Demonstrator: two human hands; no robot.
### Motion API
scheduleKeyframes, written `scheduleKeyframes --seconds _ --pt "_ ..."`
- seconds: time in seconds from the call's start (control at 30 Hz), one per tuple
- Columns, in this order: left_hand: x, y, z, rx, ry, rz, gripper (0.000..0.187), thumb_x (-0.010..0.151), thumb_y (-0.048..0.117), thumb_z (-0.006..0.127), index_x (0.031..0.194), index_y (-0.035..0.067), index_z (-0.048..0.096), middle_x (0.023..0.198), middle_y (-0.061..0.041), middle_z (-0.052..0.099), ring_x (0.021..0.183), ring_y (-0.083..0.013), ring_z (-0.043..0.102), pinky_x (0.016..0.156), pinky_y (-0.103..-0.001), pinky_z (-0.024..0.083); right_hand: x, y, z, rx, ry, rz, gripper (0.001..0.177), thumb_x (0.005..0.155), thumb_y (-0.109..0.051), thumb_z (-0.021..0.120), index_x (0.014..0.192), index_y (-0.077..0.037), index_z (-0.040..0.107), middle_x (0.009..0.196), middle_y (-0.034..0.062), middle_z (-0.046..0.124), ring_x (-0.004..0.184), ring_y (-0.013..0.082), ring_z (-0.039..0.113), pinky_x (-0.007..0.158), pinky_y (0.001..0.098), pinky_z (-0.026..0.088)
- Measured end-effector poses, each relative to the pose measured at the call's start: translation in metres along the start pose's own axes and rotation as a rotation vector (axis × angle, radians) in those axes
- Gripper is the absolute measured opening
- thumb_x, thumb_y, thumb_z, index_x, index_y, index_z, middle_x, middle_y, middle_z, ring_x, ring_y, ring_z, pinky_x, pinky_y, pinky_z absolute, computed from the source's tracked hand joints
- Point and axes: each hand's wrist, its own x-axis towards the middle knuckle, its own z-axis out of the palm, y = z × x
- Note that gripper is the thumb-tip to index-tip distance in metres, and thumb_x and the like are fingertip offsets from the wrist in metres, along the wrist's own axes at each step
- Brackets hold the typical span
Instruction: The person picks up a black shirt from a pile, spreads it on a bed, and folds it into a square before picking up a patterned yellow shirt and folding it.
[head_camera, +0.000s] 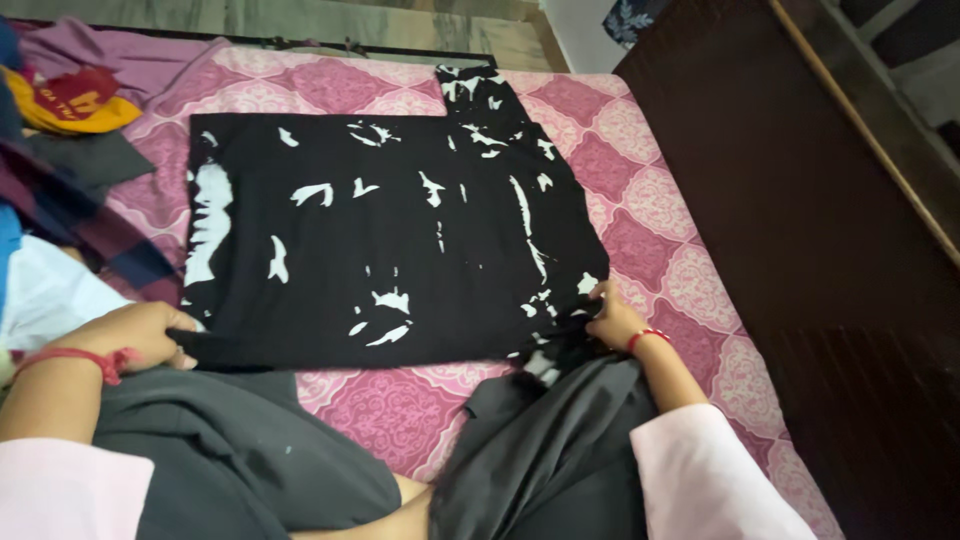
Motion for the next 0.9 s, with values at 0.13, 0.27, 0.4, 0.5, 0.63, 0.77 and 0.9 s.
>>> scheduleKeyframes --seconds 0.13,0.27,0.4,0.5,0.63,0.77,0.9 --pt "-0.02 0.01 -0.013 -0.02 -0.044 -0.052 0.054 0.073 0.027 0.09 0.125 0.021 0.079 0.118 -0.012 0.081 0.117 -0.0269 0.074 0.106 -0.038 0.053 -0.016 -0.005 0.0 -0.361 -0.146 -0.145 0.043 0.082 -0.015 0.063 0.122 -0.023 0.073 0.119 0.0118 0.073 0.112 0.0316 0.069 0.098 0.041 0.053" --pt "-0.031 0.028 -0.02 0.027 -0.059 -0.097 0.055 0.074 0.026 0.091 0.127 0.023 0.077 0.12 -0.011 0.08 0.117 -0.0262 0.074 0.105 -0.038 0.053 0.017 0.024 0.013 -0.602 -0.395 -0.097 0.035 0.091 -0.028 0.056 0.113 -0.026 0.083 0.118 0.0056 0.076 0.113 0.0272 0.071 0.103 0.0389 0.052" --pt "-0.029 0.025 -0.017 -0.085 -0.124 -0.125 0.055 0.076 0.024 0.086 0.129 0.02 0.076 0.115 -0.013 0.08 0.111 -0.0309 0.079 0.096 -0.044 0.06 0.038 0.035 0.022 -0.771 -0.505 -0.236 0.037 0.089 -0.03 0.055 0.119 -0.029 0.076 0.118 0.0066 0.075 0.109 0.0279 0.072 0.098 0.0394 0.056" --pt "-0.015 0.009 -0.009 -0.119 -0.058 0.028 0.068 0.071 0.025 0.091 0.134 0.015 0.07 0.122 -0.012 0.078 0.117 -0.0258 0.073 0.103 -0.036 0.052 0.034 0.038 0.011 -0.452 -0.268 -0.111 0.031 0.088 -0.032 0.062 0.105 -0.018 0.084 0.111 0.0069 0.08 0.105 0.0249 0.073 0.096 0.0393 0.055" --pt "0.011 -0.015 -0.005 -0.428 0.082 0.173 0.059 0.078 0.026 0.086 0.127 0.001 0.067 0.115 -0.014 0.075 0.105 -0.0217 0.068 0.092 -0.035 0.052 0.034 0.013 -0.012 0.296 -0.17 0.315 0.028 0.092 -0.013 0.058 0.107 -0.008 0.08 0.099 0.0177 0.073 0.09 0.0417 0.071 0.078 0.0544 0.061" --pt "0.052 -0.022 -0.007 -0.751 0.202 0.231 0.036 0.09 0.023 0.08 0.108 -0.007 0.072 0.09 -0.016 0.069 0.082 -0.0217 0.056 0.072 -0.04 0.045 0.035 -0.013 -0.033 0.628 -0.006 0.337 0.028 0.09 -0.012 0.057 0.11 -0.01 0.076 0.108 0.0101 0.071 0.094 0.0289 0.067 0.082 0.0486 0.057" --pt "0.08 -0.024 -0.003 -0.747 0.447 0.151 0.029 0.09 0.022 0.076 0.108 0.0 0.072 0.091 -0.014 0.074 0.08 -0.0206 0.066 0.071 -0.038 0.052 0.042 -0.045 -0.043 1.098 0.033 0.221 0.029 0.097 -0.024 0.06 0.123 -0.014 0.07 0.111 0.0028 0.07 0.099 0.0195 0.065 0.088 0.0366 0.053"
